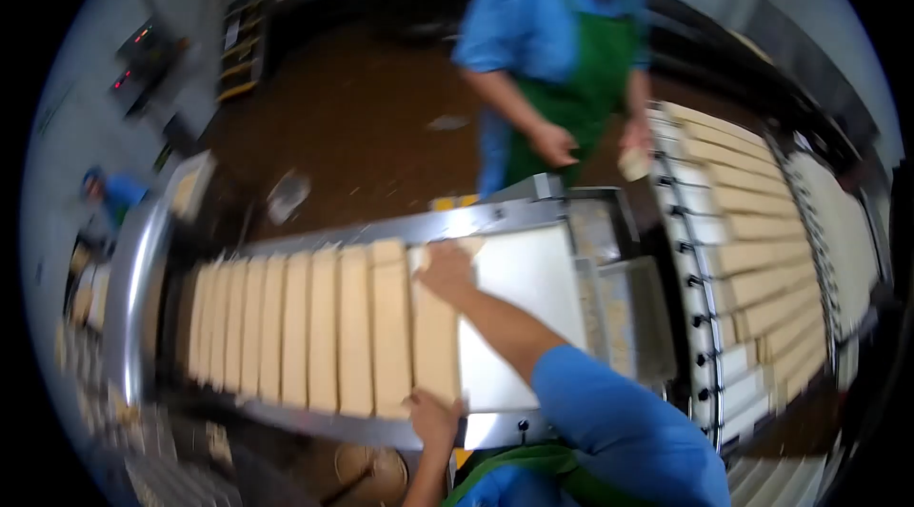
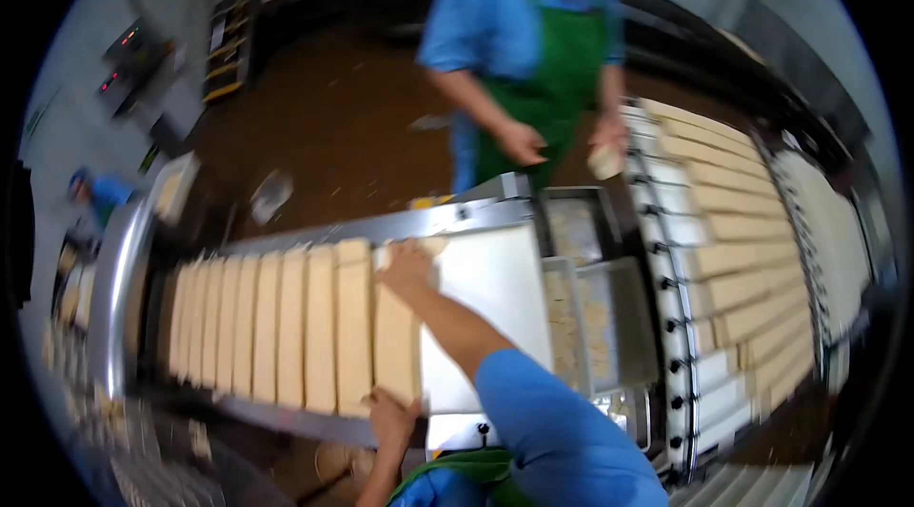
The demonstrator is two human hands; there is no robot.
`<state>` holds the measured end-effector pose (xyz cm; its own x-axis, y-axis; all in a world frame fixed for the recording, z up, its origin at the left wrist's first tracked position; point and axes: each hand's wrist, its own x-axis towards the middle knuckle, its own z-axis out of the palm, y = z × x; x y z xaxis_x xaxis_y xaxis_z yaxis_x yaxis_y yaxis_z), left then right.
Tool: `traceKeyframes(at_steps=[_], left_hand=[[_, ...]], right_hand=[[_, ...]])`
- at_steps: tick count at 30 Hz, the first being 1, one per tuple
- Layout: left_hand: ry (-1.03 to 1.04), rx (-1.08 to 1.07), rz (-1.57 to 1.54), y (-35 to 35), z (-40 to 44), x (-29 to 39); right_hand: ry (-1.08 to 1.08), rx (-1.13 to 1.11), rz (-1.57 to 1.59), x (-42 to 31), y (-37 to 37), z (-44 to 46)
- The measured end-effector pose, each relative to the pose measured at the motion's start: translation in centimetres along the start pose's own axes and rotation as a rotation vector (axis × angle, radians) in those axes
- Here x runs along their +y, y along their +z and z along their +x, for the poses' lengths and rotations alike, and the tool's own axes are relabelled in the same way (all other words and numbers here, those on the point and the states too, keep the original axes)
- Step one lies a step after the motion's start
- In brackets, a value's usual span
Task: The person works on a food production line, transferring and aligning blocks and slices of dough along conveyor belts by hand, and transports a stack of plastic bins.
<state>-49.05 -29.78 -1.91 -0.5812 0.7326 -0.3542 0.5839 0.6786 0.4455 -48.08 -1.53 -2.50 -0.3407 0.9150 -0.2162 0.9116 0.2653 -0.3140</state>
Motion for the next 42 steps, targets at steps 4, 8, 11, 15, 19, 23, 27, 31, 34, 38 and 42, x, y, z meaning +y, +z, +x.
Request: traceKeyframes(at_steps=[4, 8, 11, 15, 19, 23, 27, 31, 34, 38, 42], left_hand=[[0.186, 0.04, -0.072, 2.0, 0.4, 0.0], [0.406, -0.258, -0.072, 6.1, 1.7, 1.0], [0.467, -0.389, 0.037, 8.3, 1.0, 3.4], [0.55, -0.229, 0.109, 9.1, -2.7, 8.3], [0.888, -0.134, -0.265, 10.5, -6.3, 14.1], [1.234, -0.122, -0.305, 12.4, -13.1, 20.1], [2.009, -0.057, -0.473, 15.8, -19.6, 23.4], [2.292, -0.741, -0.299, 19.8, -22.9, 23.9], [2.391, -0.906, -0.35, 20.8, -26.3, 24.5], [2.432, -0.979, -0.204, 23.8, -28.3, 24.3], [2.507, -1.007, -0.263, 25.8, -29.8, 25.6]], right_hand=[[0.403, -0.019, 0.088, 4.4, -4.3, -2.9], [0.645, 0.105, 0.131, 13.0, -6.8, -6.0], [0.622, 0.17, 0.374, 18.0, -8.4, -10.5], [0.777, 0.369, 0.582, 24.7, -8.2, -15.9], [0.873, 0.78, 0.814, 32.4, -11.2, -27.2], [1.024, 1.164, 0.695, 41.5, -12.8, -40.8], [1.366, 1.068, 0.762, 48.8, -13.6, -54.7], [1.402, 0.885, 0.831, 54.7, -10.3, -62.7], [1.299, 0.574, 0.473, 58.2, -8.7, -64.9], [1.352, 0.367, 0.313, 58.6, -13.5, -65.0], [1.316, 0.397, 0.267, 61.7, -13.1, -64.8]])
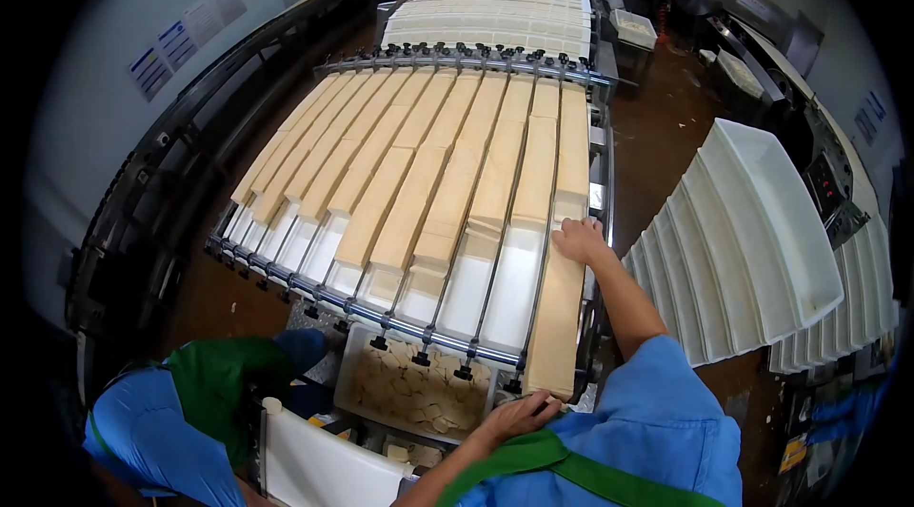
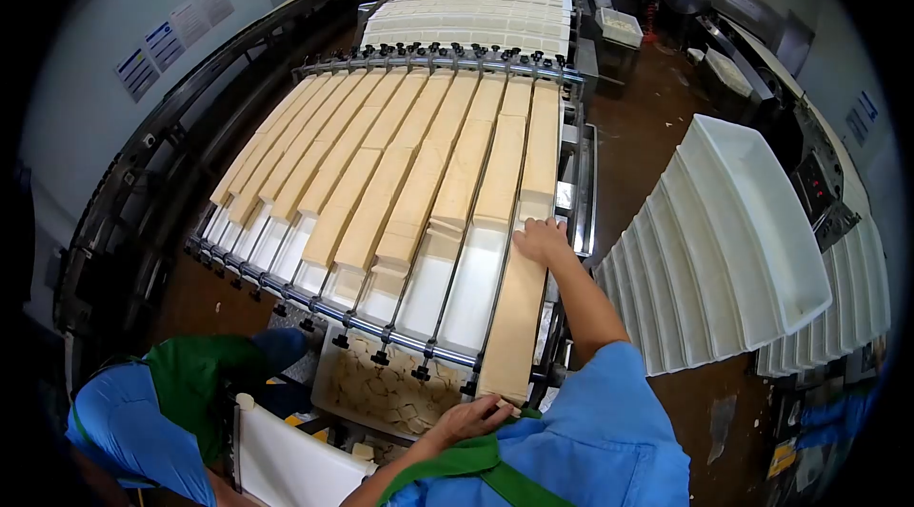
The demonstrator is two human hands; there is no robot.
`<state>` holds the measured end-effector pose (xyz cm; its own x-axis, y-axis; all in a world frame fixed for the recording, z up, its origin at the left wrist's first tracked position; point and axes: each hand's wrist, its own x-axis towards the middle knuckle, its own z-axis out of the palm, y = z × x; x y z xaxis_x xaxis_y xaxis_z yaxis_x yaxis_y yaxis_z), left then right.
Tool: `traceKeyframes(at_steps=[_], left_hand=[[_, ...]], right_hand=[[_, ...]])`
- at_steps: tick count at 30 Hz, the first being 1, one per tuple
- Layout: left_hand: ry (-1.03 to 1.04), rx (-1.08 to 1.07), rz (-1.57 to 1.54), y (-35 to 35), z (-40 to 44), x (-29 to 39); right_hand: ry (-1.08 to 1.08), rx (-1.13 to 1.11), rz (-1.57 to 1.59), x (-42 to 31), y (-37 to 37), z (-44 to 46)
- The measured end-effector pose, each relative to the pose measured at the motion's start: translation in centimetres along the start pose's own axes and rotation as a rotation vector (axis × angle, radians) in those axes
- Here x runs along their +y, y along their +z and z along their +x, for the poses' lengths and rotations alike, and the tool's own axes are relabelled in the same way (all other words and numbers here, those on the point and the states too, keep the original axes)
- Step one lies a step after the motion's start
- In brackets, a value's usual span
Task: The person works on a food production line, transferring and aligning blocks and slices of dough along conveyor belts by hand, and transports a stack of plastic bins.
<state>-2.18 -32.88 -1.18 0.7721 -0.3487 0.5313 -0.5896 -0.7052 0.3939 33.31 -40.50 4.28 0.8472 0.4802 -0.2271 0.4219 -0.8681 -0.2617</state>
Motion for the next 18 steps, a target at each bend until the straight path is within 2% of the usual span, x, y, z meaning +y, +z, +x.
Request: traceKeyframes(at_steps=[3, 6, 8, 11, 12, 14, 16, 18], left_hand=[[-0.017, -0.043, -0.078, 0.3, 0.7, -0.8], [-0.042, -0.109, -0.118, 0.8, 1.0, -1.7], [-0.057, -0.14, -0.141, 0.9, 1.2, -1.9], [-0.228, -0.206, -0.057, 0.5, 2.7, -2.1], [-0.232, -0.204, -0.053, 0.4, 3.4, -2.4], [-0.222, -0.111, 0.027, 0.1, 5.4, -3.1], [-0.283, -0.11, -0.026, 0.4, 7.2, -3.9], [-0.394, -0.334, 0.029, -0.1, 8.7, -4.3]], right_hand=[[0.06, -0.132, 0.016, -0.1, -0.9, 0.9], [0.101, -0.126, 0.04, 0.5, -0.8, 1.3], [0.018, -0.07, 0.02, 1.3, -0.1, 1.7], [-0.016, 0.155, -0.036, 1.9, 1.2, 2.4], [-0.022, 0.154, -0.036, 1.7, 1.3, 2.3], [-0.01, 0.366, 0.023, 0.8, 0.9, 1.4], [-0.011, 0.383, 0.023, 0.0, 1.4, 0.8], [0.056, 0.47, 0.036, -1.0, 2.3, 0.1]])
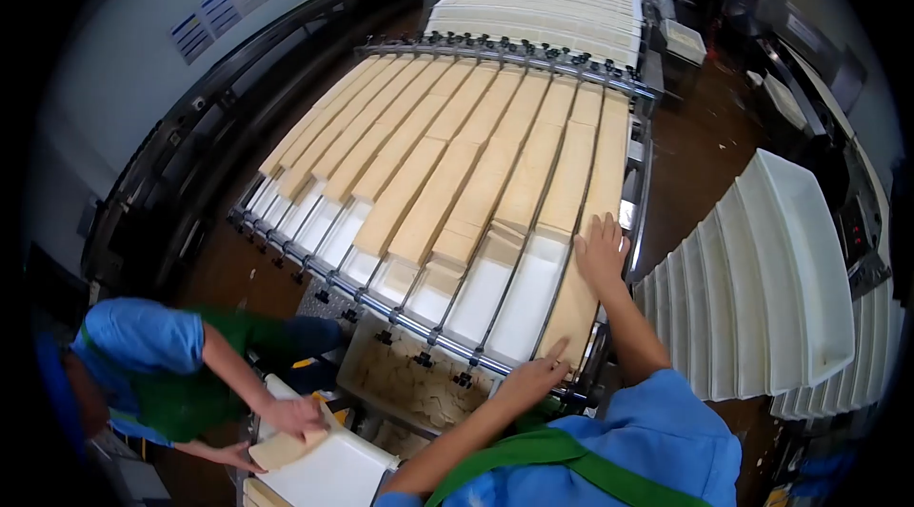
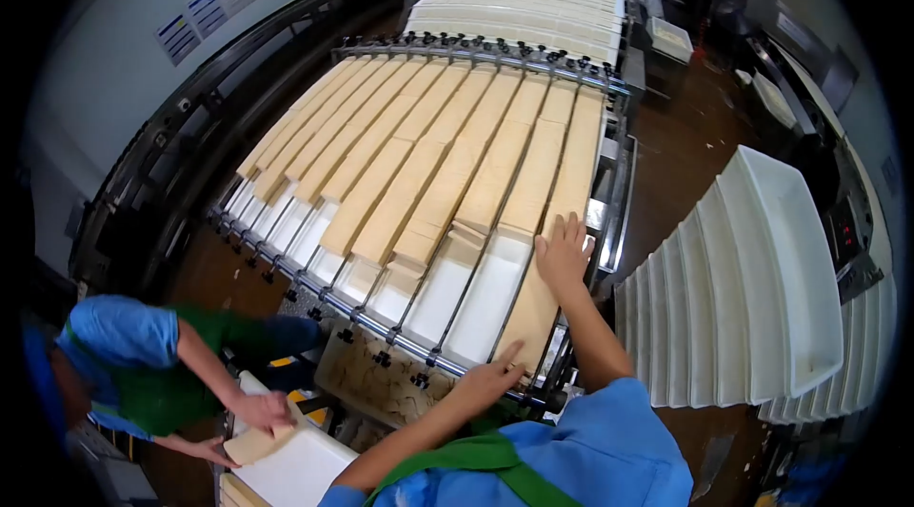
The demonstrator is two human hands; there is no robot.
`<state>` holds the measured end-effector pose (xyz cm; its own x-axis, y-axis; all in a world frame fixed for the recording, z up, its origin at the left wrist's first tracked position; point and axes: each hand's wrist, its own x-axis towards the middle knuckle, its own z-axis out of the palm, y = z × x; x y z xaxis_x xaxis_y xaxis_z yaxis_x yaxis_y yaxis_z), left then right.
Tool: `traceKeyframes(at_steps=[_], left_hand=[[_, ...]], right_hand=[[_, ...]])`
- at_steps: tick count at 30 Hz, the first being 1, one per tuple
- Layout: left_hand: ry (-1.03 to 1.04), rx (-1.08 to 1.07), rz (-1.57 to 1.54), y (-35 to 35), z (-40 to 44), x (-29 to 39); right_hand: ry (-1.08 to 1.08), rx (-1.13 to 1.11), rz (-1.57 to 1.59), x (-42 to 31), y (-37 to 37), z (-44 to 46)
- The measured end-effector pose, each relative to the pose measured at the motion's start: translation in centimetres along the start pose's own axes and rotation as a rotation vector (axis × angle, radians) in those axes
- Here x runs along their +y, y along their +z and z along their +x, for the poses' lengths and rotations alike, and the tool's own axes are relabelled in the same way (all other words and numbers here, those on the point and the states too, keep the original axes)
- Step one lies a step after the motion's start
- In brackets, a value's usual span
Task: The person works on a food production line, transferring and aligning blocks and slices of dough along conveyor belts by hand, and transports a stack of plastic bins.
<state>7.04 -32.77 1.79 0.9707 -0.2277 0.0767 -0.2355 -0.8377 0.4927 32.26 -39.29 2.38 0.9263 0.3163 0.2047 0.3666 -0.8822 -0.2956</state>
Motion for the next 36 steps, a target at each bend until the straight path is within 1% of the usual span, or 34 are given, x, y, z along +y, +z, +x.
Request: traceKeyframes(at_steps=[1, 2, 3, 4, 6, 7, 8, 10, 11, 12, 14, 15, 16, 18, 19, 21, 22, 23, 25, 26, 27, 28, 29, 30, 32, 34, 35, 36], left_hand=[[-0.019, 0.01, 0.001, 0.2, 0.1, 0.1], [0.02, 0.034, 0.063, 0.4, 0.0, 0.1], [0.054, 0.06, 0.126, 0.6, -0.2, 0.1], [0.021, 0.073, 0.127, 0.7, -0.6, -0.1], [0.146, 0.328, 0.127, 0.7, -2.3, -0.7], [0.125, 0.42, 0.177, 0.4, -3.4, -0.8], [0.052, 0.441, 0.197, -0.1, -4.8, -1.0], [-0.101, 0.619, 0.095, -1.7, -7.7, -1.1], [-0.231, 0.687, 0.072, -3.3, -9.2, -0.6], [-0.31, 0.726, 0.098, -3.5, -10.8, -0.8], [-0.569, 0.836, 0.017, -2.9, -14.0, -1.2], [-0.657, 0.847, -0.061, -1.9, -15.7, -1.9], [-0.722, 0.889, -0.048, -1.8, -16.8, -1.7], [-0.888, 1.008, -0.214, -2.3, -19.0, -1.4], [-0.938, 0.976, -0.198, -2.3, -20.4, -1.2], [-1.05, 1.061, -0.202, -1.5, -22.8, -0.9], [-1.121, 1.11, -0.212, -1.0, -23.9, -0.8], [-1.141, 1.199, -0.202, -0.5, -25.4, -0.6], [-1.272, 1.352, -0.198, 0.9, -28.6, -0.2], [-1.34, 1.427, -0.195, 1.0, -30.4, 0.4], [-1.424, 1.458, -0.096, 2.5, -32.9, 0.4], [-1.507, 1.48, 0.004, 4.2, -35.7, 0.4], [-1.647, 1.508, 0.082, 4.9, -38.3, 1.2], [-1.784, 1.528, 0.161, 5.6, -40.9, 2.1], [-2.098, 1.473, 0.335, 7.5, -45.9, 4.2], [-2.353, 1.463, 0.374, 9.1, -50.3, 6.3], [-2.36, 1.468, 0.369, 9.8, -52.1, 7.0], [-2.449, 1.521, 0.245, 10.2, -53.7, 7.7]], right_hand=[[0.026, -0.101, 0.002, -0.1, 0.2, -0.2], [0.031, -0.127, -0.035, -0.2, 0.8, -0.4], [0.033, -0.108, -0.054, -0.2, 1.1, -0.4], [0.027, -0.092, -0.071, -0.1, 1.4, -0.3], [0.022, -0.027, -0.115, 0.0, 1.9, 0.0], [0.037, -0.071, -0.165, -0.1, 1.7, 0.1], [0.042, -0.114, -0.217, -0.8, 0.9, 0.0], [0.004, -0.207, -0.232, -4.1, -3.1, -0.7], [-0.069, -0.106, -0.286, -3.0, -0.3, -0.5], [-0.143, 0.002, -0.33, -1.7, 2.6, -0.4], [-0.267, 0.06, -0.084, -2.7, 4.5, -1.2], [-0.309, 0.024, -0.022, -4.4, 4.5, -2.1], [-0.345, -0.016, 0.034, -6.4, 4.0, -3.3], [-0.475, -0.041, 0.065, -10.2, 4.4, -5.1], [-0.562, -0.062, 0.081, -11.7, 5.1, -5.8], [-0.767, -0.081, 0.166, -15.1, 5.8, -7.2], [-0.806, -0.092, 0.171, -16.7, 6.3, -8.2], [-0.894, -0.108, 0.18, -18.1, 7.1, -9.5], [-1.061, -0.144, 0.205, -21.4, 8.0, -12.1], [-1.042, -0.221, 0.171, -22.8, 7.8, -14.0], [-1.086, -0.264, 0.178, -24.5, 7.5, -16.0], [-1.126, -0.307, 0.186, -25.8, 7.5, -17.7], [-1.213, -0.31, 0.239, -26.8, 8.4, -19.0], [-1.234, -0.315, 0.236, -27.8, 8.9, -20.5], [-1.33, -0.366, 0.237, -30.0, 9.4, -24.1], [-1.349, -0.389, 0.195, -32.1, 9.8, -27.7], [-1.39, -0.435, 0.202, -33.2, 10.0, -29.4], [-1.428, -0.481, 0.208, -34.3, 10.0, -31.1]])
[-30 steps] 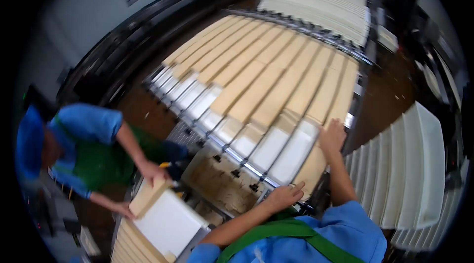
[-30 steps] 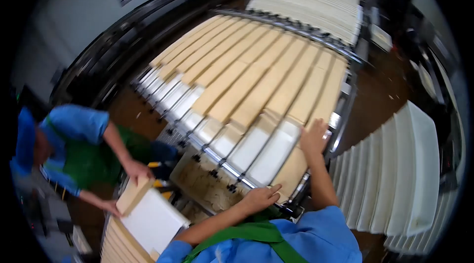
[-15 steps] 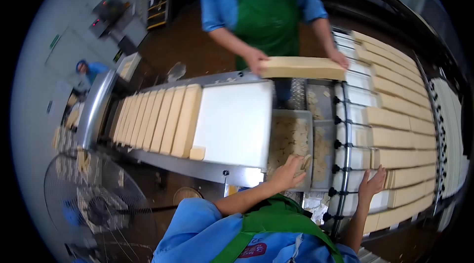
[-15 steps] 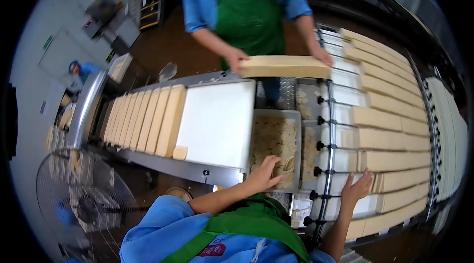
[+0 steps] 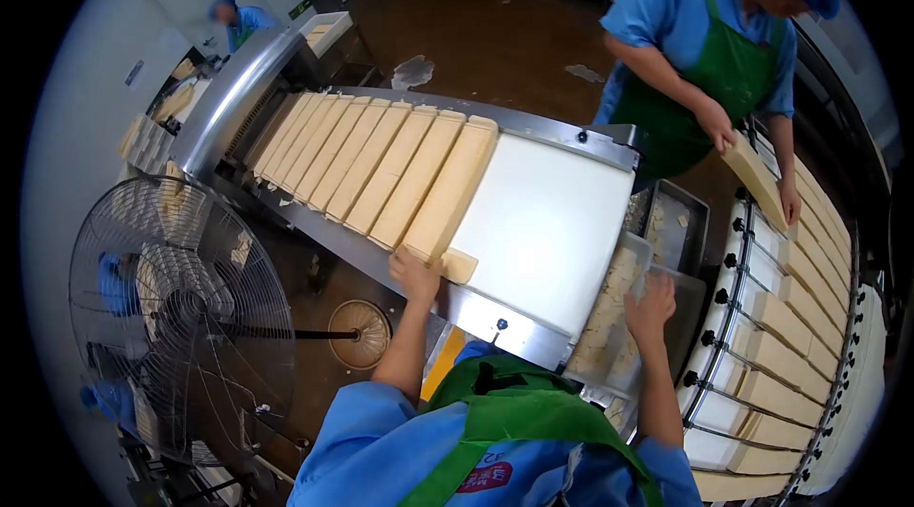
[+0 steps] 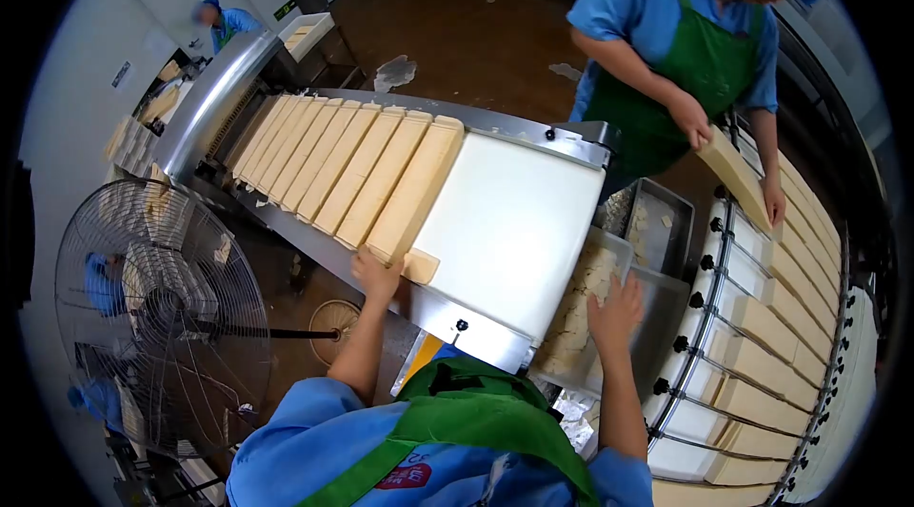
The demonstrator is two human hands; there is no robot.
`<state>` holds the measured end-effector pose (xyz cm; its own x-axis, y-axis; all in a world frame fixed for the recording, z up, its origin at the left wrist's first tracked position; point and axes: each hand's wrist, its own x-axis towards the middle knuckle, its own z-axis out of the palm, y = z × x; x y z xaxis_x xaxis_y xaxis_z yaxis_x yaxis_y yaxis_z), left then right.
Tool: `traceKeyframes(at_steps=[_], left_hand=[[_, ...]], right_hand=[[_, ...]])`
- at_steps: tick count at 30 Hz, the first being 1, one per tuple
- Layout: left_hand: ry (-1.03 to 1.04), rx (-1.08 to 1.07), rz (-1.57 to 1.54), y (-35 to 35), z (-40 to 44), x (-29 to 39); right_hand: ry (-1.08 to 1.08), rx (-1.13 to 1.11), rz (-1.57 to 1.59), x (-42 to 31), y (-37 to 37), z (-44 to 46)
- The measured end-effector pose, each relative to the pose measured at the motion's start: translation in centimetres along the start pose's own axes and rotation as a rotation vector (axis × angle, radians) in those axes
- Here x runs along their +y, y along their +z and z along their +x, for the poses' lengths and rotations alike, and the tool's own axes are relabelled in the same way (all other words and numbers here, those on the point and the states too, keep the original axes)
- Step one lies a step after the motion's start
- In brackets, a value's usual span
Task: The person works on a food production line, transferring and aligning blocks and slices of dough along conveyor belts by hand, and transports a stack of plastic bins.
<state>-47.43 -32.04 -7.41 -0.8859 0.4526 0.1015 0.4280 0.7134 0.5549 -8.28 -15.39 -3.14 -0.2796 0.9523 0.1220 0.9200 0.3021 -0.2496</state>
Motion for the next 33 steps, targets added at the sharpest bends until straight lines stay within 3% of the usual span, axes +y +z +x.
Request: traceKeyframes(at_steps=[1, 2, 4, 8, 18, 20, 21, 25, 29, 33], left_hand=[[-0.123, -0.032, -0.002, -0.3, 1.0, -0.7], [-0.125, -0.035, -0.004, -0.4, 1.7, -1.2], [-0.072, -0.236, -0.114, -0.6, 2.9, -1.7], [-0.01, -0.266, -0.222, 0.1, 3.1, 0.0], [0.079, -0.477, -0.004, -1.7, 4.4, 2.3], [0.252, -0.363, 0.044, -0.9, 4.1, 1.1], [0.239, -0.389, 0.008, -0.6, 4.2, 0.8], [0.276, -0.401, 0.097, 0.1, 4.4, 0.6], [0.161, -0.558, 0.044, 0.0, 4.4, 1.0], [0.102, -0.703, -0.019, -0.7, 4.9, 2.0]], right_hand=[[-0.01, -0.035, 0.038, -1.8, 0.4, 0.9], [-0.01, -0.036, 0.035, -3.5, 1.0, 1.9], [-0.104, -0.119, -0.008, -6.7, 2.3, 3.9], [-0.159, -0.148, 0.02, -12.5, 6.9, 7.9], [-0.162, -0.248, 0.026, -30.2, 12.0, 19.9], [-0.167, -0.266, 0.023, -32.9, 12.5, 22.0], [-0.174, -0.277, 0.004, -34.0, 13.0, 22.9], [-0.128, -0.382, 0.002, -36.9, 12.8, 25.4], [-0.03, -0.417, -0.056, -37.2, 12.4, 25.7], [0.268, -0.423, 0.088, -33.5, 8.3, 24.8]])
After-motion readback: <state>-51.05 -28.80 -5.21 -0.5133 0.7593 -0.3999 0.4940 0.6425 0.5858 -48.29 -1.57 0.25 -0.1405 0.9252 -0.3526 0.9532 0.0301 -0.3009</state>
